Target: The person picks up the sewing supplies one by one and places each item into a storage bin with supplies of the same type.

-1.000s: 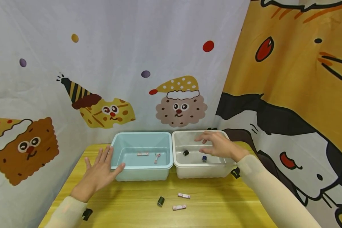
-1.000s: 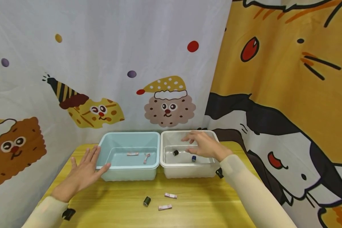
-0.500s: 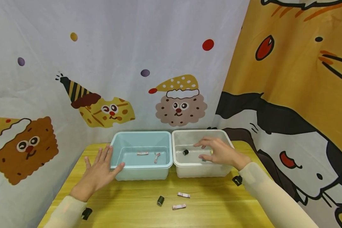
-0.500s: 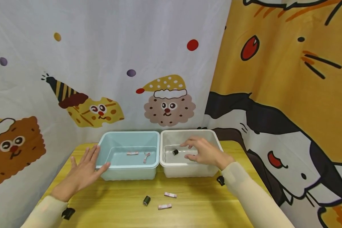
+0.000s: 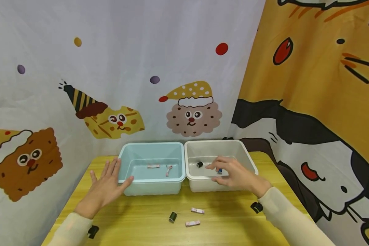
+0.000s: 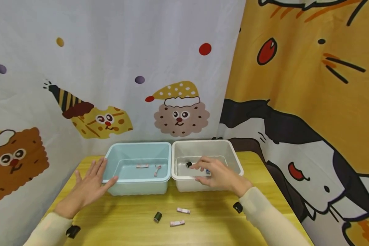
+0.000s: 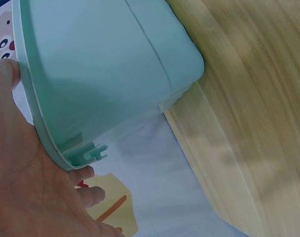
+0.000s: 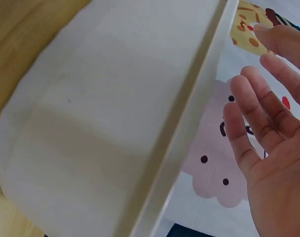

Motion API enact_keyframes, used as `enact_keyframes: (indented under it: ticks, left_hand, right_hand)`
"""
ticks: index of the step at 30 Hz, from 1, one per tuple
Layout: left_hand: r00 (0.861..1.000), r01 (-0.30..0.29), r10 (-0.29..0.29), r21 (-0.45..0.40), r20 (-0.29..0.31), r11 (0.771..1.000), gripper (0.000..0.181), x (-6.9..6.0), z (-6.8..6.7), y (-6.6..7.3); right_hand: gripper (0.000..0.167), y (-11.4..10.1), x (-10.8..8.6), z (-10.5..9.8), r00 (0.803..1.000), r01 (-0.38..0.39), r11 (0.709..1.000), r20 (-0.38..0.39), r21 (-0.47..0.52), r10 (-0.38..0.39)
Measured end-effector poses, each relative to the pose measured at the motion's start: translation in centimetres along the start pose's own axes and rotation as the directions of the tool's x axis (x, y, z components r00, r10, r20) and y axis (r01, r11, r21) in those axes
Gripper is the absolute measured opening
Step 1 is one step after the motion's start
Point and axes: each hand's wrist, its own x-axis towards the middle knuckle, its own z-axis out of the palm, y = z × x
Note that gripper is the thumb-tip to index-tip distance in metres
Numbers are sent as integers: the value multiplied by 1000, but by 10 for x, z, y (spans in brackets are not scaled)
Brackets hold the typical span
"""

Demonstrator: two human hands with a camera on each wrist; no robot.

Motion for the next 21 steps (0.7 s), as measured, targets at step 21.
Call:
enact_keyframes:
  ticks: [21]
  left_hand:
    - [1000, -2, 2, 5, -4, 1000, 116, -1, 0, 0]
  right_hand:
    - [47, -34, -13, 39, 995, 90, 991, 26, 104, -93]
